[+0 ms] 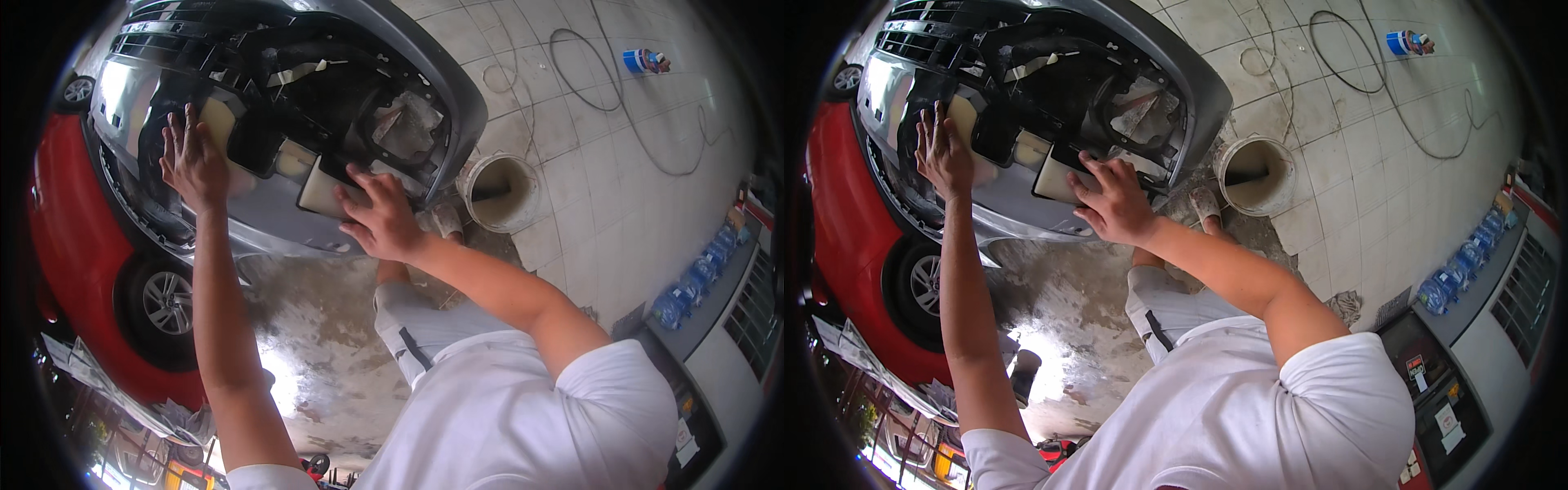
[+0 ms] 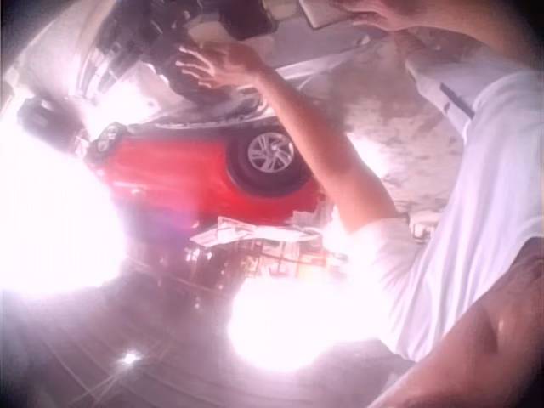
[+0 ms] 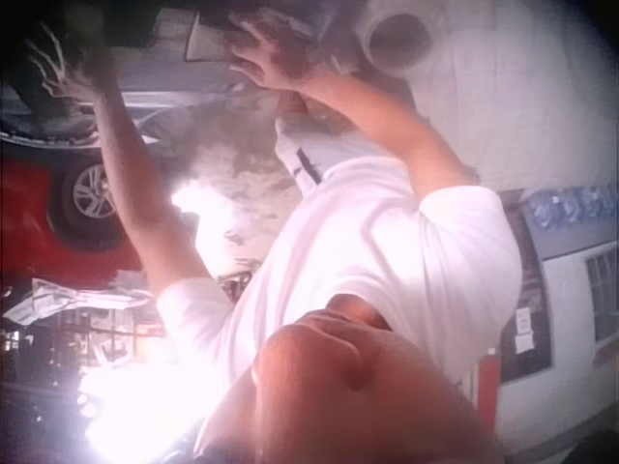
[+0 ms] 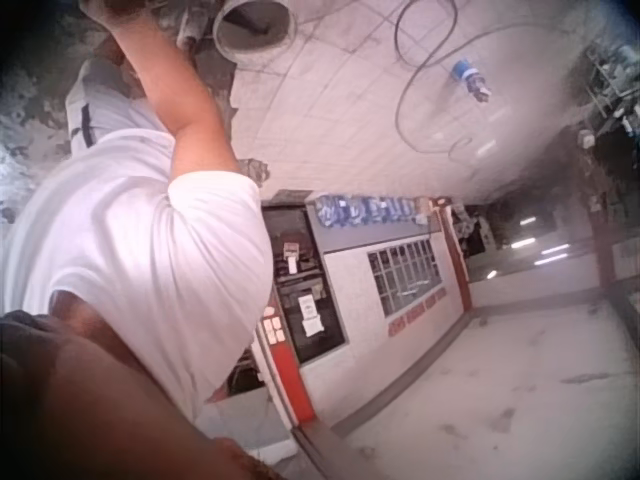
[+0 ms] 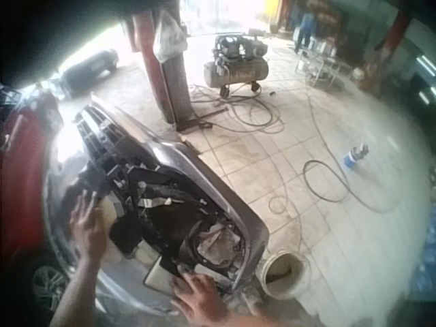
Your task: The person scrubs a detached car bumper with a sponge and water, then wipes it with a cloth. The person repeatedly scrubs and wipes different sections of the bumper surface.
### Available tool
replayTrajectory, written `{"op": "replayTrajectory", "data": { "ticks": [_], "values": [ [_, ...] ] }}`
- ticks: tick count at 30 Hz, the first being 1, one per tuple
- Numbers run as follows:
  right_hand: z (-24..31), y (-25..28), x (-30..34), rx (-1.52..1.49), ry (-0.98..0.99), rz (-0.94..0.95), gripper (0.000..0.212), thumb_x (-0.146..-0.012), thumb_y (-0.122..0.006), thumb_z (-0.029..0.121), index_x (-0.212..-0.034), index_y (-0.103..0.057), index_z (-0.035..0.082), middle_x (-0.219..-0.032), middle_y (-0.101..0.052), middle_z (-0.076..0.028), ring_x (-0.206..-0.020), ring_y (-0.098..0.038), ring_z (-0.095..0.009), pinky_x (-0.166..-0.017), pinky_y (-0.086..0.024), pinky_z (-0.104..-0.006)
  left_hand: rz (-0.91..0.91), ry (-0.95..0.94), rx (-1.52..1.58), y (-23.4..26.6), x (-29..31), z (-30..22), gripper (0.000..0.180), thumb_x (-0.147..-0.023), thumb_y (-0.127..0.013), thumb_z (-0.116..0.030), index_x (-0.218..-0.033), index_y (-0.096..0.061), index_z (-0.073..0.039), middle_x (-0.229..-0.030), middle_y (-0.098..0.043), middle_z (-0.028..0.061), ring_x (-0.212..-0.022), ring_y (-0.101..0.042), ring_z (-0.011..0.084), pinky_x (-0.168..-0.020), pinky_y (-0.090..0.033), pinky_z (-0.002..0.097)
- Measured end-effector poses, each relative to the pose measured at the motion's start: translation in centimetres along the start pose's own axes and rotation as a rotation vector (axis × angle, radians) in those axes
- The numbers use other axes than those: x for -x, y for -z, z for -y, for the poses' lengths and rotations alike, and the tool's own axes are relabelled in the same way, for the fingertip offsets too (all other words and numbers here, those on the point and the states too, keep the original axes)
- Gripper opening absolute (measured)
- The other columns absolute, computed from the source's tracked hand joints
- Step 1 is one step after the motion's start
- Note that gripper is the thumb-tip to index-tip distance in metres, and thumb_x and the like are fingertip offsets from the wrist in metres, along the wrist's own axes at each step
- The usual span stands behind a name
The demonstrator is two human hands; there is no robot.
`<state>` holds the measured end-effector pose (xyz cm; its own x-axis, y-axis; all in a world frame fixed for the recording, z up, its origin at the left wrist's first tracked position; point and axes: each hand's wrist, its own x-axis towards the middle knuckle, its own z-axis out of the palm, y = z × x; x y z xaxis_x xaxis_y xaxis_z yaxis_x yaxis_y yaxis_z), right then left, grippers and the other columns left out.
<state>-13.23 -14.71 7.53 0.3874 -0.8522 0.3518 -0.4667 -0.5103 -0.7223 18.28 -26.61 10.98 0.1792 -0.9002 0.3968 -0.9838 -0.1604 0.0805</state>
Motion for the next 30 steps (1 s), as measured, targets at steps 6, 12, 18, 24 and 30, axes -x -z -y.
{"op": "replayTrajectory", "data": {
  "ticks": [6,12,18,24,30],
  "values": [
    [2.7,-2.7,-7.9,0.040,0.038,-0.025,0.052,-0.084,-0.081,0.029,-0.130,-0.071,0.007,-0.145,-0.055,-0.023,-0.109,-0.054,-0.034,-0.100,-0.044,-0.0480,-0.008,-0.020,0.026,-0.4,-0.3,1.7,0.049,-0.111,-0.039,-0.047,-0.156,-0.052,-0.034,-0.166,-0.044,0.0037,-0.157,-0.035,0.0260,-0.125,-0.020,0.0546],
    [2.4,-2.2,-7.3,0.060,0.021,0.014,0.053,-0.082,-0.082,0.031,-0.130,-0.071,0.009,-0.147,-0.053,-0.022,-0.115,-0.053,-0.035,-0.099,-0.044,-0.0502,-0.021,0.005,0.035,-0.6,-0.3,0.2,0.049,-0.111,-0.039,-0.046,-0.156,-0.053,-0.033,-0.166,-0.045,0.0052,-0.156,-0.036,0.0275,-0.125,-0.021,0.0555],
    [0.5,-1.7,-3.9,0.019,0.041,0.009,0.053,-0.080,-0.084,0.030,-0.127,-0.071,0.008,-0.145,-0.053,-0.022,-0.113,-0.053,-0.037,-0.100,-0.043,-0.0496,-0.038,0.000,0.017,-0.7,-0.3,0.7,0.047,-0.111,-0.040,-0.043,-0.155,-0.054,-0.033,-0.165,-0.046,0.0042,-0.156,-0.037,0.0266,-0.126,-0.019,0.0537],
    [3.0,-3.6,-10.5,-0.011,0.043,-0.057,0.054,-0.079,-0.084,0.027,-0.128,-0.072,0.007,-0.145,-0.053,-0.024,-0.109,-0.054,-0.037,-0.099,-0.045,-0.0476,-0.047,-0.069,0.140,-0.2,-0.2,1.7,0.047,-0.111,-0.040,-0.044,-0.154,-0.055,-0.034,-0.165,-0.047,0.0032,-0.156,-0.036,0.0254,-0.126,-0.018,0.0539],
    [1.5,-3.2,-5.0,0.001,0.015,-0.022,0.052,-0.081,-0.083,0.031,-0.127,-0.073,0.009,-0.145,-0.053,-0.023,-0.108,-0.052,-0.036,-0.100,-0.043,-0.0492,-0.042,-0.019,0.075,-0.8,-0.4,0.7,0.047,-0.112,-0.039,-0.043,-0.155,-0.054,-0.032,-0.164,-0.048,0.0025,-0.155,-0.038,0.0257,-0.125,-0.022,0.0492]
  ]
}}
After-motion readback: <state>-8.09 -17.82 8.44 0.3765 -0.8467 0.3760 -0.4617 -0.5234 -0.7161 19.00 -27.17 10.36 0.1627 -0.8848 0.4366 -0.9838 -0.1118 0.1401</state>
